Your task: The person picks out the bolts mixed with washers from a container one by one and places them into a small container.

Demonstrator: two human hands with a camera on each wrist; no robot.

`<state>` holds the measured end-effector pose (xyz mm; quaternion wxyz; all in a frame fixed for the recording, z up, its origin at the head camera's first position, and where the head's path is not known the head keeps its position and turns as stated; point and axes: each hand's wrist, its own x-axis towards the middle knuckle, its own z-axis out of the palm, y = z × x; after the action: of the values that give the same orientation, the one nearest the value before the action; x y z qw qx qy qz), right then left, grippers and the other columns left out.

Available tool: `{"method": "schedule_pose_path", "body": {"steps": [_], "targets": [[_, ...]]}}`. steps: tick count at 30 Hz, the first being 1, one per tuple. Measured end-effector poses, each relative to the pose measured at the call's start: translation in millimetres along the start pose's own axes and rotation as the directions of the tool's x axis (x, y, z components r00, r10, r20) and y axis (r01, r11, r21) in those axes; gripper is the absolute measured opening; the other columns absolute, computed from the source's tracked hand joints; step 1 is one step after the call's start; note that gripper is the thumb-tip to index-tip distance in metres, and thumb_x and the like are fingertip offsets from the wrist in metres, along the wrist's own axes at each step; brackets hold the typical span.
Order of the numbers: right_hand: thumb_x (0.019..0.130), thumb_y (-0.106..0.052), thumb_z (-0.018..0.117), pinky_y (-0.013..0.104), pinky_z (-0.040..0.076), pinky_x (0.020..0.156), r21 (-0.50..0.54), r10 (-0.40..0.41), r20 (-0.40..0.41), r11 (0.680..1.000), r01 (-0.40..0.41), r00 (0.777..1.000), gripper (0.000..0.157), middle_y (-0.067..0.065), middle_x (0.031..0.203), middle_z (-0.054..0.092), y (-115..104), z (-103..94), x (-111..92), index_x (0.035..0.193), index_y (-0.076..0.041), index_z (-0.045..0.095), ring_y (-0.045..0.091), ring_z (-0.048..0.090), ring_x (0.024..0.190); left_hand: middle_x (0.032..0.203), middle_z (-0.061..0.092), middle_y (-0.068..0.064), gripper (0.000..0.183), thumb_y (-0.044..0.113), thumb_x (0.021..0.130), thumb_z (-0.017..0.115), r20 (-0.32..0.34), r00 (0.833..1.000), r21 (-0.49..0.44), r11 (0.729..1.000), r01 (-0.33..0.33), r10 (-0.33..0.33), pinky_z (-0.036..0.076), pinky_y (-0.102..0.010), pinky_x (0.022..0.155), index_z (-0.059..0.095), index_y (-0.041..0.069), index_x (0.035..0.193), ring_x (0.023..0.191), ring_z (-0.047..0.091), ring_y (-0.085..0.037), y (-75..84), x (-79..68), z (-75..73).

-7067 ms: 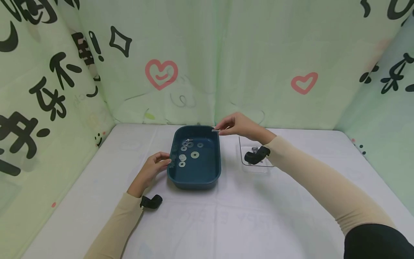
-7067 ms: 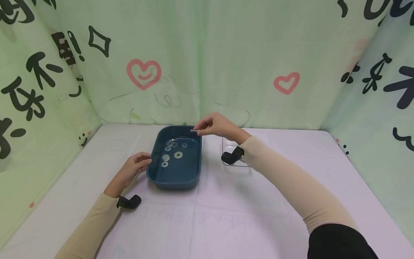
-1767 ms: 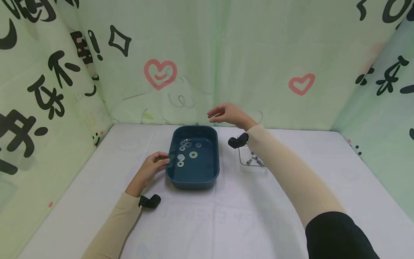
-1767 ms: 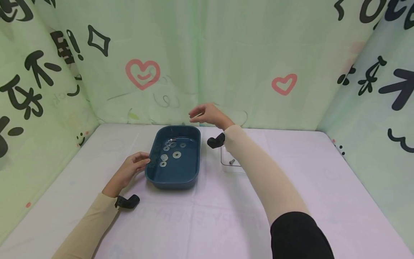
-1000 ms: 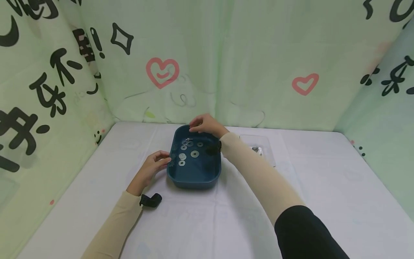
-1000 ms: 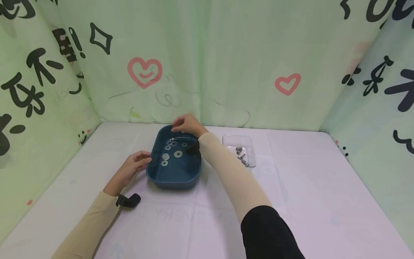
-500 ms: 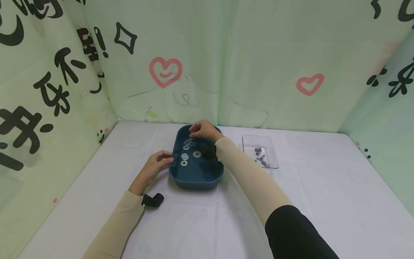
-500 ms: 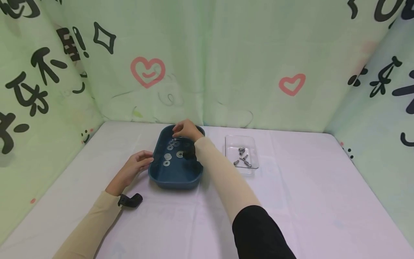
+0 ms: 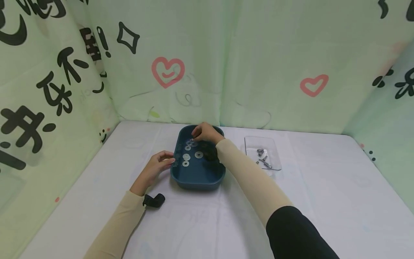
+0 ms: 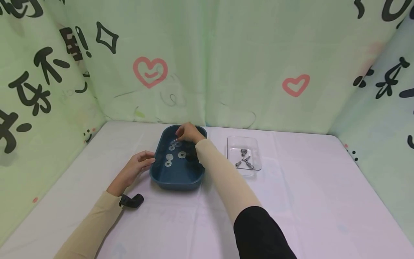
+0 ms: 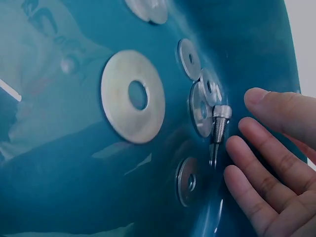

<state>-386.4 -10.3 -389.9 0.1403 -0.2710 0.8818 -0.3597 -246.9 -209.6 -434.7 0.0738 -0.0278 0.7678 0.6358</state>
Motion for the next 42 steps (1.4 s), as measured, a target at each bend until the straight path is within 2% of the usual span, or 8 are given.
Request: {"method": "schedule_pose_path", "body": {"steps": [10,17,29,38,42], "targets": [[0.083,-0.003,0.067,0.033,0.052,0.093,-0.068,0.008,0.032,0.998,-0.006,0.999,0.031,0.018,0.114,0.066,3.5,0.2,-1.8,0.113,0.003,0.064,0.028,0.063,0.107,0.130,0.048,-0.023,0.039,0.014,0.094,0.054,0.009,1.000,-0.004,1.000,-0.012,0.012,0.045,-0.038,0.104,0.047,-0.006,0.126,0.105,0.056,-0.017,0.4,-1.1,0.9],[0.083,-0.003,0.068,0.032,0.052,0.093,-0.113,0.011,0.045,0.994,-0.006,0.999,0.031,0.017,0.114,0.066,5.9,1.3,-1.3,0.113,0.001,0.065,0.026,0.063,0.107,0.129,0.049,-0.023,0.039,0.014,0.094,0.054,0.009,1.000,0.002,1.000,-0.013,0.013,0.047,-0.035,0.102,0.048,-0.006,0.126,0.100,0.056,-0.013,0.1,-1.0,0.8],[0.082,-0.003,0.069,0.031,0.055,0.087,-0.087,0.007,0.079,0.996,0.000,0.997,0.025,0.014,0.109,0.069,7.1,4.1,0.6,0.107,-0.002,0.068,0.024,0.065,0.103,0.129,0.049,-0.022,0.039,0.015,0.093,0.054,0.007,1.000,-0.005,1.000,-0.009,0.009,0.045,-0.037,0.104,0.048,-0.005,0.126,0.102,0.056,-0.015,-1.5,0.3,-0.2],[0.080,0.000,0.069,0.028,0.056,0.084,-0.092,-0.056,0.136,0.993,0.069,0.989,0.022,0.015,0.105,0.070,7.1,5.8,3.3,0.102,0.000,0.069,0.024,0.067,0.098,0.125,0.052,-0.018,0.040,0.017,0.093,0.056,0.008,1.000,-0.007,1.000,-0.025,0.025,0.049,-0.028,0.097,0.048,-0.006,0.126,0.096,0.056,-0.008,-2.2,0.5,-2.1],[0.080,0.001,0.069,0.028,0.056,0.084,-0.108,-0.055,0.145,0.992,0.071,0.988,0.021,0.015,0.104,0.070,6.9,6.6,3.4,0.101,0.000,0.069,0.024,0.067,0.097,0.124,0.052,-0.018,0.041,0.017,0.093,0.056,0.013,0.999,-0.010,1.000,-0.030,0.030,0.050,-0.026,0.096,0.048,-0.006,0.126,0.096,0.056,-0.007,-2.5,0.6,-2.3]]}}
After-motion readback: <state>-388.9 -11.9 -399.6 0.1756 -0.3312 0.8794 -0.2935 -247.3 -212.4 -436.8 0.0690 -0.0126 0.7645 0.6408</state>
